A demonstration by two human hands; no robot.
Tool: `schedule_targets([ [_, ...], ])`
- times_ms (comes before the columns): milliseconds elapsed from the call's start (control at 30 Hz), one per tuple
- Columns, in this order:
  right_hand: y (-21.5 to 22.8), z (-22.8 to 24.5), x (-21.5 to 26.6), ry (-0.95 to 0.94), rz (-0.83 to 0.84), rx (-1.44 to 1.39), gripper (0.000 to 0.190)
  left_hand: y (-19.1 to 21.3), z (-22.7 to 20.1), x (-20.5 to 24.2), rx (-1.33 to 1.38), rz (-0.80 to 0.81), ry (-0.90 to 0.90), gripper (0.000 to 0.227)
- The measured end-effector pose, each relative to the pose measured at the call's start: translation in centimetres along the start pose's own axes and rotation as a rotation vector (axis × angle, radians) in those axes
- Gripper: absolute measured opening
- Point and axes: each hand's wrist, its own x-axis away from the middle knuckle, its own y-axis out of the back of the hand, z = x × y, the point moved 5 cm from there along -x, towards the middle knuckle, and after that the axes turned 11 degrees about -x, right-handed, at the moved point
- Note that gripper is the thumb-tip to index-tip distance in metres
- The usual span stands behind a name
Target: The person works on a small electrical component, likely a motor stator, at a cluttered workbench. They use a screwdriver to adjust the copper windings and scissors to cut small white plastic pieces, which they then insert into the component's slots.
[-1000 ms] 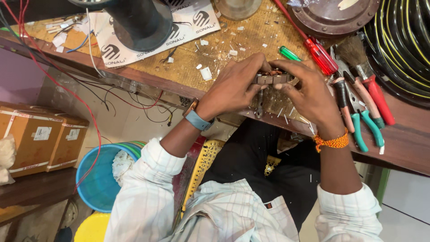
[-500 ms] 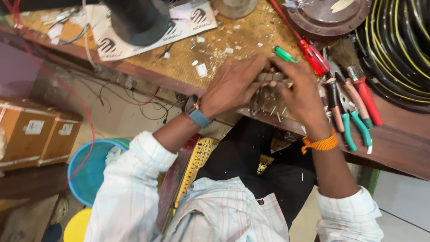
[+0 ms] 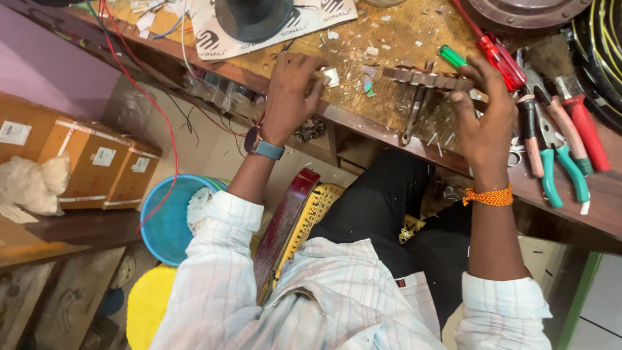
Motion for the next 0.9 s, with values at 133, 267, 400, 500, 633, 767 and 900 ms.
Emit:
schedule_targets([
  [133,0.1,0.5,0.3,-0.011,-0.004,-0.034,0.049,-0.1,-0.6,1.4,-0.092,-0.028,-0.084,0.030],
  [267,0.4,0.6,0.4,-0.049,-0.023,-0.095,0.039,1.6,-0.4,2.5,-0.110,-0.060,-0.078,0.040],
  [400,0.5,0.8,0.5,0.070,-0.030,0.115,0.028,2.6,-0.2,3.5,-0.065,-0.052,-0.097,0.051],
  [500,0.5,-0.2,0.5,-0.100,-0.028,0.081,0.034,2.3,-0.4,4.0,-0.027,-0.015,-0.128,0.057],
  [633,0.5,0.2,0.3,-0.100,-0.009,0.087,0.034,1.6,-0.2,5.2,-0.021,0.024,-0.145,0.055],
  [767,1.3,1.6,0.2,-0.065,-0.041,-0.113,0.039,1.0,-0.3,5.8,-0.042,0.035,-0.101,0.058],
  [900,2.7,2.6,0.2,-0.070,-0.081,-0.163,0.032,0.9,0.1,4.5,-0.034,0.055,-0.037,0.083],
])
